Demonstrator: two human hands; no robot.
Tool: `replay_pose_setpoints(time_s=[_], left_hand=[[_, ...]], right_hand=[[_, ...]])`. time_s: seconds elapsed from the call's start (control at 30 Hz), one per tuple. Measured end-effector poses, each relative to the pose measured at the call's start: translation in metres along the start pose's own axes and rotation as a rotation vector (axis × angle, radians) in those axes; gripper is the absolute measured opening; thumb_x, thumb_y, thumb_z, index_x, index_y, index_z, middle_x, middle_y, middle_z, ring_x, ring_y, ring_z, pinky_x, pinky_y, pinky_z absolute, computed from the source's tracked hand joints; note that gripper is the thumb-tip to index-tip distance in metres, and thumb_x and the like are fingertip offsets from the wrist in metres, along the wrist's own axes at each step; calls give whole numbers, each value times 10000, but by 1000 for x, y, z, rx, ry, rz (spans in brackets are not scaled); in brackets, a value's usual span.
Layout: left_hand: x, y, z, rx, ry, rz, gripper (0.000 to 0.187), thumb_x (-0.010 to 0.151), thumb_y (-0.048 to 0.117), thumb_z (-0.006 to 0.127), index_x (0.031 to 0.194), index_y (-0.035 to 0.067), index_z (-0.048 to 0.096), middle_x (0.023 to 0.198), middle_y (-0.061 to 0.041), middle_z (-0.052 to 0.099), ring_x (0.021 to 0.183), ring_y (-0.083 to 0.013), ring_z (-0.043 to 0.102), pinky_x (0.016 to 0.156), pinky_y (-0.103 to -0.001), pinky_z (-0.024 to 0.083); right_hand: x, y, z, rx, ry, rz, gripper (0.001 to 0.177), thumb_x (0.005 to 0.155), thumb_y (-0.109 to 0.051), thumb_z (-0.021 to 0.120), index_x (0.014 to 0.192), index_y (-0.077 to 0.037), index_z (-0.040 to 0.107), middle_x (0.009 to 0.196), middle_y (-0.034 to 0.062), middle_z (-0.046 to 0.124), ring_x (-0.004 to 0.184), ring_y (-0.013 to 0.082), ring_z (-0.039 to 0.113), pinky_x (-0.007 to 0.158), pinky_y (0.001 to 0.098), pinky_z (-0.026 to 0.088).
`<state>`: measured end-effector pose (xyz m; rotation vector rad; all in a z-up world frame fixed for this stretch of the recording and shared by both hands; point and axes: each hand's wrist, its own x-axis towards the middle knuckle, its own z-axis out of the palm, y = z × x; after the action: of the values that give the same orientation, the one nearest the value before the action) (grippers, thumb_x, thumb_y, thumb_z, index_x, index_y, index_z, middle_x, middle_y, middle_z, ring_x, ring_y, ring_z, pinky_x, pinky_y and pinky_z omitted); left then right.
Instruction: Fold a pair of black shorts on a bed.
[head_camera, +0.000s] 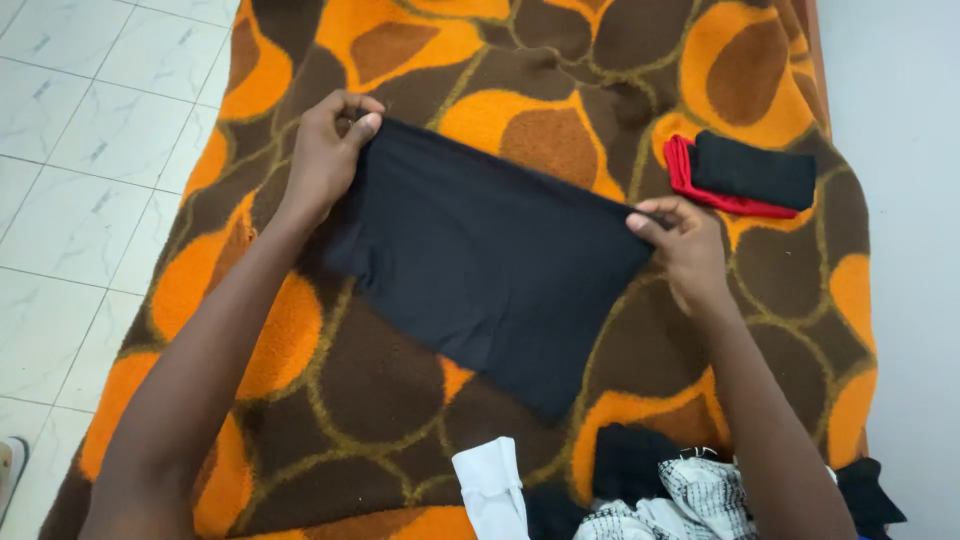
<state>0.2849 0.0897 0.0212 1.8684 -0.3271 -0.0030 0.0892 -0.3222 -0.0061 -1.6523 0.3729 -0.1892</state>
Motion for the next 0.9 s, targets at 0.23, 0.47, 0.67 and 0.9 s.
replay_pose_setpoints(time_s=[0.23,0.47,0.67,0.9], left_hand=[[43,-76,22,137,-65,38,177,1009,179,722,1118,41,714,1018,-70,729,972,-171,674,882,-351,531],[-14,-40,-14,263,-78,192,353,1046,230,715,1299,-2,633,1200,-150,682,1096,-235,657,945,-375,520],[-105,30,-28,412,-36,-45,469,1025,311,715,1330,-14,568,1100,-147,633,934,-224,633,843,-375,531],[-112,12,-17,214,15,-203,354,921,141,686,1171,35,459,976,-84,617,718,-153,637,621,-331,540]], right_hand=[[46,23,14,-250,24,21,232,908,-112,787,1121,-76,700,1008,3,723,836,66,642,675,253,506],[-35,-13,20,-817,22,-650,276,984,-167,744,1200,-14,666,1187,163,631,1073,265,618,842,343,568],[-152,-27,49,-940,-459,-827,523,872,-477,709,1157,-38,704,1134,192,644,1083,326,610,926,458,501],[-165,13,59,-1073,-448,-909,349,885,-148,692,1209,-19,699,1119,126,646,1004,281,636,850,420,520]])
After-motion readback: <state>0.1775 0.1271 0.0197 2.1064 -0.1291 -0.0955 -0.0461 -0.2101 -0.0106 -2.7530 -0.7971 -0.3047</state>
